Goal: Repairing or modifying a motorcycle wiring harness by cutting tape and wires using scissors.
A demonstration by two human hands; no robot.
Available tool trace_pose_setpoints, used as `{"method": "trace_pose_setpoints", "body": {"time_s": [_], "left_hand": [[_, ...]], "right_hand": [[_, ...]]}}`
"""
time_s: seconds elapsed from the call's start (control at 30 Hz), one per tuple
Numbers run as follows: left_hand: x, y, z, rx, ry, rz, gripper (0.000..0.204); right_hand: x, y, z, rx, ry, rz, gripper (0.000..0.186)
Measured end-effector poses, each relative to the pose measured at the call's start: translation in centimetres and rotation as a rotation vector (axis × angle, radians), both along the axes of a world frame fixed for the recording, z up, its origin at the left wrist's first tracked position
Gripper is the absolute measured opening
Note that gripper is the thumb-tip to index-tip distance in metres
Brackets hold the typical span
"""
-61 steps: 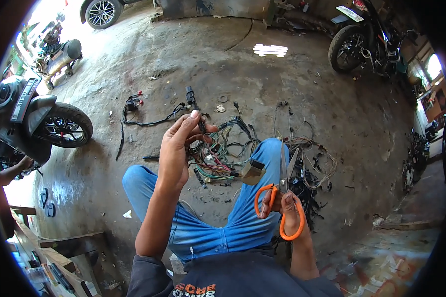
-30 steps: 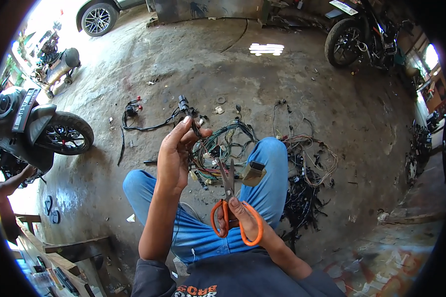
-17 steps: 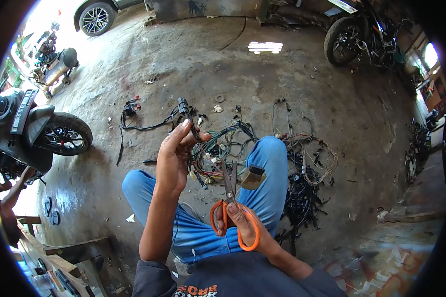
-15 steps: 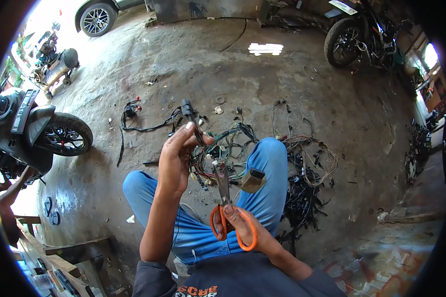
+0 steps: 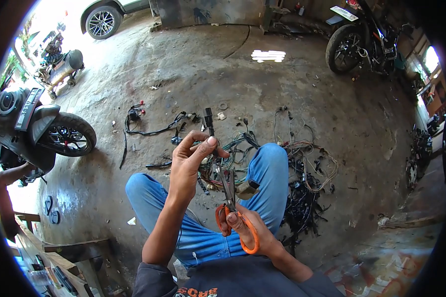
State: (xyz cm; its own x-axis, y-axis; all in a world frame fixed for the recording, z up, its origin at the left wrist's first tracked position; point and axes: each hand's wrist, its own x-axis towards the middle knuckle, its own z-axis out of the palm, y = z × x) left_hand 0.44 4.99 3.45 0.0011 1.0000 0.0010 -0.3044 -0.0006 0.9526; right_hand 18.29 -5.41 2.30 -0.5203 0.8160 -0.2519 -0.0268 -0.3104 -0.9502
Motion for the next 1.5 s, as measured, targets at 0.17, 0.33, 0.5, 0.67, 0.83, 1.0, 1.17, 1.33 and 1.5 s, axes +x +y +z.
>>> {"method": "trace_pose_setpoints", "body": {"time_s": [0.17, 0.33, 0.5, 0.67, 0.83, 1.0, 1.17, 1.33, 1.5], "left_hand": [[0.3, 0.0, 0.3, -0.041, -0.126, 0.001, 0.02], [0.3, 0.0, 0.4, -0.089, -0.141, -0.026, 0.02], [0.2, 0.0, 0.2, -0.065, -0.089, -0.053, 0.021], [0.3, -0.1, 0.3, -0.035, -0.036, -0.079, 0.025], [0.1, 0.1, 0.0, -0.009, -0.039, -0.117, 0.026], [0.2, 0.1, -0.3, 0.008, -0.056, -0.128, 0.028], [0.1, 0.0, -0.4, 0.033, -0.072, -0.146, 0.028], [-1.1, 0.0, 0.2, 0.047, -0.042, -0.108, 0.029], [-1.5, 0.3, 0.3, 0.044, -0.064, -0.06, 0.027]], "right_hand": [[0.2, 0.0, -0.1, 0.021, -0.015, 0.018, 0.071], [0.1, 0.1, -0.3, 0.09, -0.004, 0.005, 0.059], [0.2, 0.5, -0.2, 0.085, 0.0, -0.019, 0.057], [0.4, 0.6, -0.4, 0.091, -0.035, -0.012, 0.057], [0.3, 0.6, -0.3, 0.076, 0.011, -0.034, 0.058], [0.6, 0.4, -0.4, 0.094, 0.051, -0.066, 0.057], [1.6, 0.0, 0.4, 0.2, -0.081, -0.029, 0.054], [6.3, -1.0, 0.4, 0.302, -0.555, 0.428, 0.055], [9.8, -6.2, -3.9, 0.28, -0.916, 0.56, 0.061]]}}
